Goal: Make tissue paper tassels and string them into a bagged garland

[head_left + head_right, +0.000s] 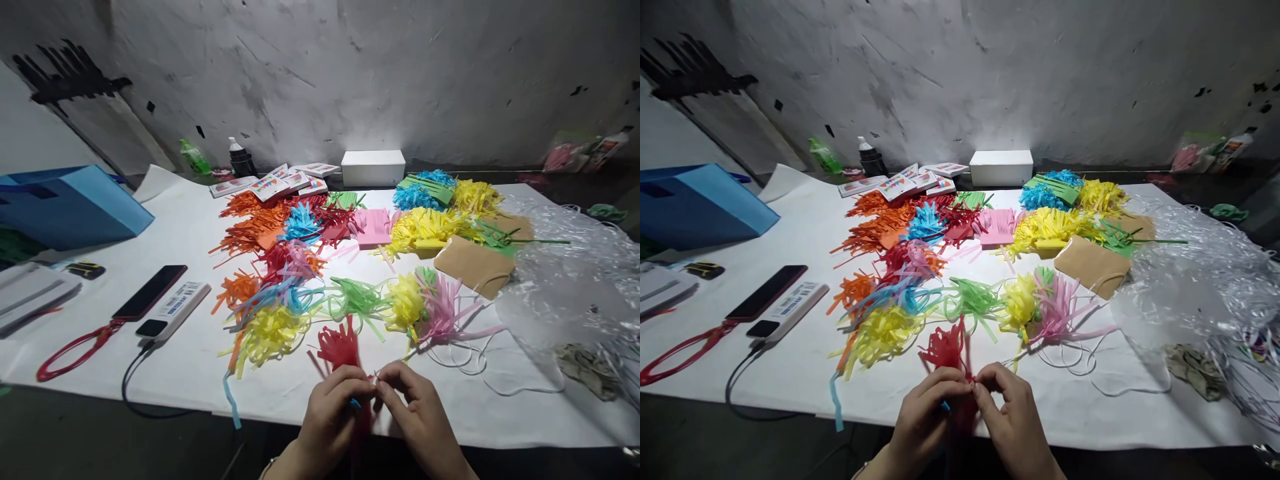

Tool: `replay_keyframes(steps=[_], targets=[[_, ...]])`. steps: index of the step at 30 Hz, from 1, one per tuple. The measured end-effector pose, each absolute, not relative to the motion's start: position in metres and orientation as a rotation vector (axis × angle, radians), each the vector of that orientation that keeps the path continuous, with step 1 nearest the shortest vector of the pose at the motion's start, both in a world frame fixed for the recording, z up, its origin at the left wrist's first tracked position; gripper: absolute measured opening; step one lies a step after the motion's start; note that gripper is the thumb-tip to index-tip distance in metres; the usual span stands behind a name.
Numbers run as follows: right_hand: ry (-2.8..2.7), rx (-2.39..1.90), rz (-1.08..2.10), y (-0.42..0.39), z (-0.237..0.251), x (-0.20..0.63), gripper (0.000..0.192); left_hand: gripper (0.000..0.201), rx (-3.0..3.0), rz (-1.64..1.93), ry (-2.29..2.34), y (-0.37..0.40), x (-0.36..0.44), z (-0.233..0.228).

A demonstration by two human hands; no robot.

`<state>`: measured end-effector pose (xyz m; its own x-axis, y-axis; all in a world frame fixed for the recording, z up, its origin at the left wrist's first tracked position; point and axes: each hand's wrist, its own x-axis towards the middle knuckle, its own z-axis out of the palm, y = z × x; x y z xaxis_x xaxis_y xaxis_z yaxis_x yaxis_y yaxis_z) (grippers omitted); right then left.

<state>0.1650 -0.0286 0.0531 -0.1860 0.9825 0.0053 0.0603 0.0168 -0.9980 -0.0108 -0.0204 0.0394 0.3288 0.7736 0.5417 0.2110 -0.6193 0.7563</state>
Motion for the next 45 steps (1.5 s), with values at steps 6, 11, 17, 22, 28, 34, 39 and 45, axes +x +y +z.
replay_keyframes(steps=[6,11,17,22,28,34,39,45], targets=[[-0.694,-0.896,1.034,-0.005,0.056,0.195,0.018,0.028,1.991,1.098,1.163,0.0,-0.013,0.033],[-0.62,-0.889,1.106,-0.007,0.056,0.222,0.017,0.025,1.849,1.013,1.424,0.019,-0.022,0.05],[-1.192,-1.244,1.029,-0.028,0.045,0.203,0.02,0.032,1.325,0.897,1.034,-0.005,-0.028,0.082],[-1.415,-1.035,1.226,-0.038,0.067,0.163,0.029,0.039,0.826,0.848,0.704,-0.021,-0.013,0.073],[-1.499,-1.153,1.302,-0.04,0.069,0.155,0.036,0.038,0.666,0.979,0.63,-0.02,-0.007,0.063],[-1.521,-1.223,1.225,-0.041,0.065,0.156,0.044,0.025,0.622,0.99,0.581,-0.019,-0.007,0.061],[-1.5,-1.226,1.224,-0.042,0.066,0.156,0.046,0.026,0.627,0.994,0.571,-0.018,-0.004,0.061],[-1.526,-1.236,1.204,-0.043,0.064,0.157,0.039,0.027,0.675,0.991,0.605,-0.018,-0.005,0.061]])
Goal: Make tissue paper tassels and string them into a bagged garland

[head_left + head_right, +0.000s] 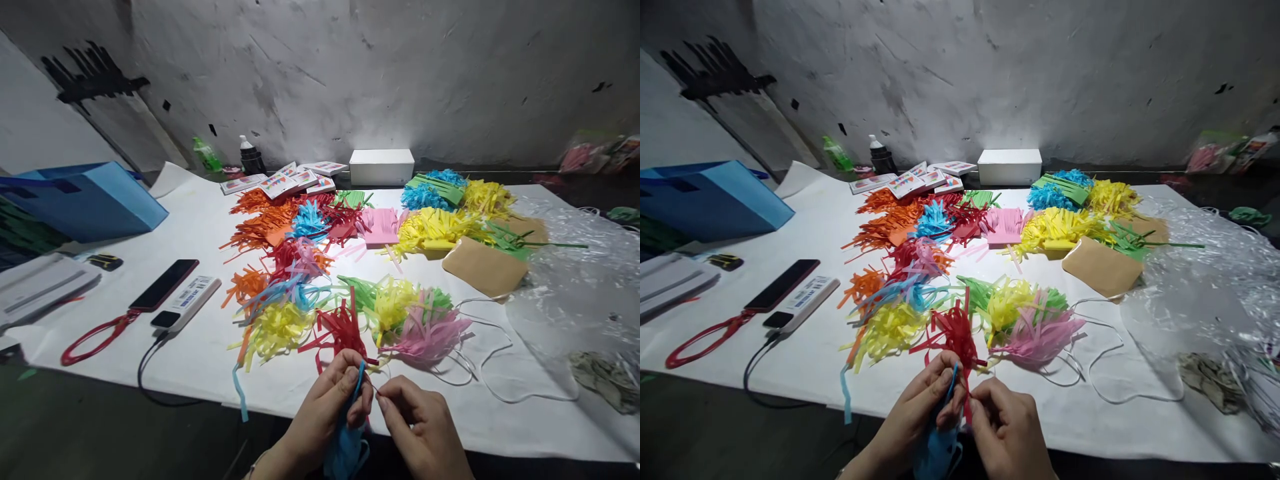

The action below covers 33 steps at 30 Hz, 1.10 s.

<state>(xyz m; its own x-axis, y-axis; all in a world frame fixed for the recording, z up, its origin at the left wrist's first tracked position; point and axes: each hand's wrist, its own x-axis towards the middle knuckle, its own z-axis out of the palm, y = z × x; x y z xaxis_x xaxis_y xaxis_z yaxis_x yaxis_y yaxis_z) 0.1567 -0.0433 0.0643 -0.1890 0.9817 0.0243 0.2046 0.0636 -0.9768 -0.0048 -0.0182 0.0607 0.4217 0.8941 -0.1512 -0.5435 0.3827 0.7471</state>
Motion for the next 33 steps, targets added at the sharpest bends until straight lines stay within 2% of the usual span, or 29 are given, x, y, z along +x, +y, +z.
replay_keyframes(steps=[18,27,29,31,33], targets=[[-1.485,-1.318,1.274,-0.044,0.069,0.159,0.04,0.037,0.916,0.978,0.839,-0.025,-0.005,0.061],[-1.156,-1.114,1.639,-0.042,0.069,0.153,0.054,0.037,1.518,0.936,0.953,-0.032,-0.01,0.047],[-1.148,-1.088,1.675,-0.041,0.065,0.151,0.051,0.039,1.614,0.943,0.961,-0.033,-0.011,0.043],[-1.189,-1.123,1.618,-0.039,0.06,0.15,0.045,0.045,1.698,0.945,0.99,-0.033,-0.01,0.036],[-1.287,-1.161,1.413,-0.034,0.053,0.152,0.036,0.051,1.772,0.949,1.023,-0.033,-0.007,0.026]])
